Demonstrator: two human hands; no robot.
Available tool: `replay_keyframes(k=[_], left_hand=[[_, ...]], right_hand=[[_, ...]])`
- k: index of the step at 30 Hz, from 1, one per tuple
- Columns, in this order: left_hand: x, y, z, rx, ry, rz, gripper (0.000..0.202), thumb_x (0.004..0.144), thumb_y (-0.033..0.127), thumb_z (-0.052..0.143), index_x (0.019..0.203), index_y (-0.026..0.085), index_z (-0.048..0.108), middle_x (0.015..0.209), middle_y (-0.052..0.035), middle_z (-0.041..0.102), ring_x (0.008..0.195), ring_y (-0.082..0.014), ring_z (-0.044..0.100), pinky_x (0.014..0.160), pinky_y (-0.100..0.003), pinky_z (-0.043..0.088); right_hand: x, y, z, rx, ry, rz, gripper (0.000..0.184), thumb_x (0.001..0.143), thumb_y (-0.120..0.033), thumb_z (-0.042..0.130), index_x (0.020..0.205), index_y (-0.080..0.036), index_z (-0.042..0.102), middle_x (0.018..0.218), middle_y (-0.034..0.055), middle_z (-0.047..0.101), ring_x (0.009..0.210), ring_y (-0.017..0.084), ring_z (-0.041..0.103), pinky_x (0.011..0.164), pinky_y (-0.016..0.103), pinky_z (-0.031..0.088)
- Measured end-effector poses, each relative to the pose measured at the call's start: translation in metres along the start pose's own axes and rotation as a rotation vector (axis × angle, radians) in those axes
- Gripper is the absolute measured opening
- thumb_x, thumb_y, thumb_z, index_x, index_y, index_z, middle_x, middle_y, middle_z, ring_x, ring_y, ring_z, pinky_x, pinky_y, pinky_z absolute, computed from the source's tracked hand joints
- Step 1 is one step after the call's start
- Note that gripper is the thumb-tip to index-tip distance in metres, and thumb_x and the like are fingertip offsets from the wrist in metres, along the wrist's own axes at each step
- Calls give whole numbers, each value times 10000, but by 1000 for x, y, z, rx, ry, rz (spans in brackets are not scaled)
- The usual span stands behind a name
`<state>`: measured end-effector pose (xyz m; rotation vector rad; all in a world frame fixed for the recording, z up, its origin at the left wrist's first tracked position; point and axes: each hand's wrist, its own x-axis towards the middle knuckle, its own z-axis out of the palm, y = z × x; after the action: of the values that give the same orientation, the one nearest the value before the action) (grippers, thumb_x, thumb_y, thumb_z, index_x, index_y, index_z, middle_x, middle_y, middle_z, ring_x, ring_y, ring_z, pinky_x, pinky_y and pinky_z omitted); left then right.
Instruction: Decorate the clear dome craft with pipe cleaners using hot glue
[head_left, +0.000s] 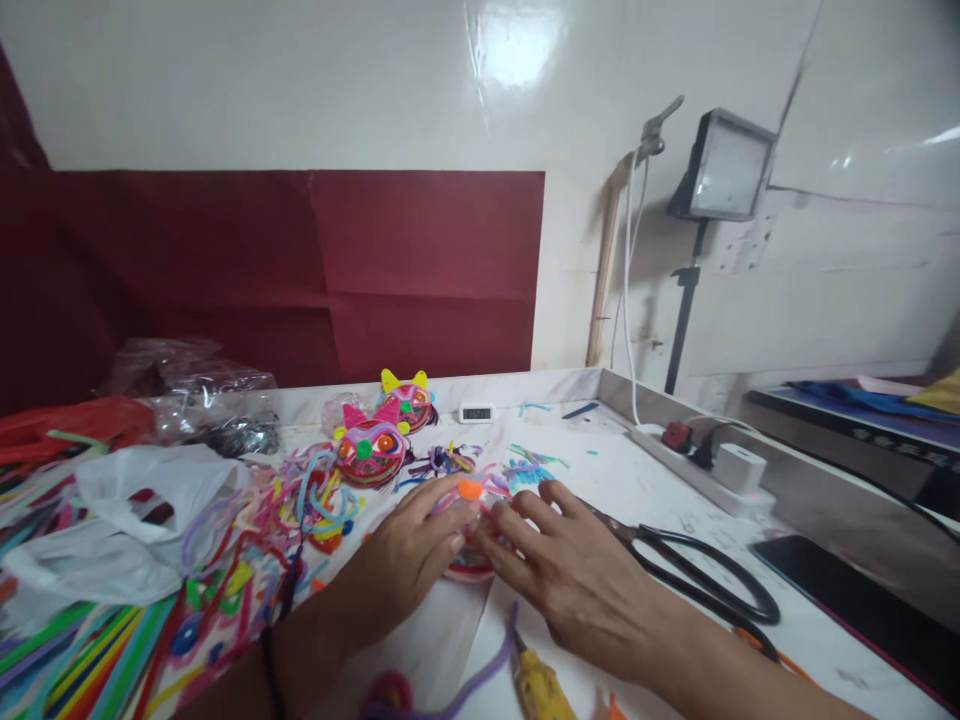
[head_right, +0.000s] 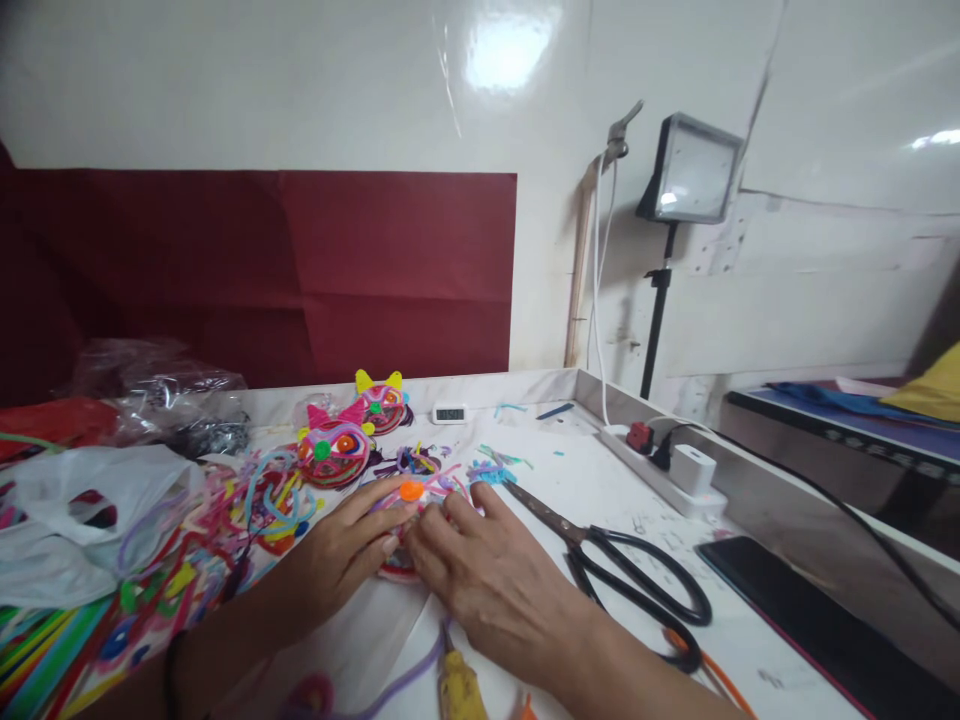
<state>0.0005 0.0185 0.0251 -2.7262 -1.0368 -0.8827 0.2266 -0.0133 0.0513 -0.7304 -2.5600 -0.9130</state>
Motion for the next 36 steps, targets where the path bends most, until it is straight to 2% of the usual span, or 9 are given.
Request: replay_keyframes(k=[7,11,17,22,28,36], left_hand=[[1,1,0,-10,-18,-5,350,957,160,410,1255,217,583,1418,-93,514,1323,-224,466,1115,-404,409],[0,0,0,-14,-30,-22,350,953,160,412,1252,207,588,1419,-102,511,1326,-232,463,1117,-409,406],[1,3,-3,-51,-34,-36,350,947,156,416,1243,212,596,1422,-88,518,1324,-230,468,1118,-398,406],[2,6,-2,-112,-10,-83,321,976,190,389,1217,214,600,1398,-85,533,1317,-217,471,1118,-385,401],[4,10,2,-163,61,-152,279,964,183,401,1094,202,647,1314,-100,585,1279,-213,504,1084,-374,422],[12,16,-7,-150,66,-200,273,911,155,439,1028,189,683,1240,-118,641,1206,-234,587,1021,-372,481]], right_hand=[[-5,2,1,44,-2,37,388,883,-127,525,1271,-117,532,1050,117,641,905,266,506,791,430,325],[-3,2,1,38,-2,23,343,897,-140,522,1238,-124,552,1073,118,638,905,262,509,780,422,318],[-1,2,0,-40,-11,-15,276,959,-144,430,1192,-124,577,1099,115,627,923,264,508,788,426,335],[1,2,-2,-52,-24,-35,232,977,-153,423,1129,-135,598,1083,84,618,906,248,504,814,430,342],[2,2,-1,-38,15,-48,268,981,-161,415,1188,-124,581,1082,90,612,921,261,493,841,440,319],[5,1,-1,-30,7,-27,277,988,-159,376,1152,-136,599,1083,89,614,937,272,483,877,459,287]])
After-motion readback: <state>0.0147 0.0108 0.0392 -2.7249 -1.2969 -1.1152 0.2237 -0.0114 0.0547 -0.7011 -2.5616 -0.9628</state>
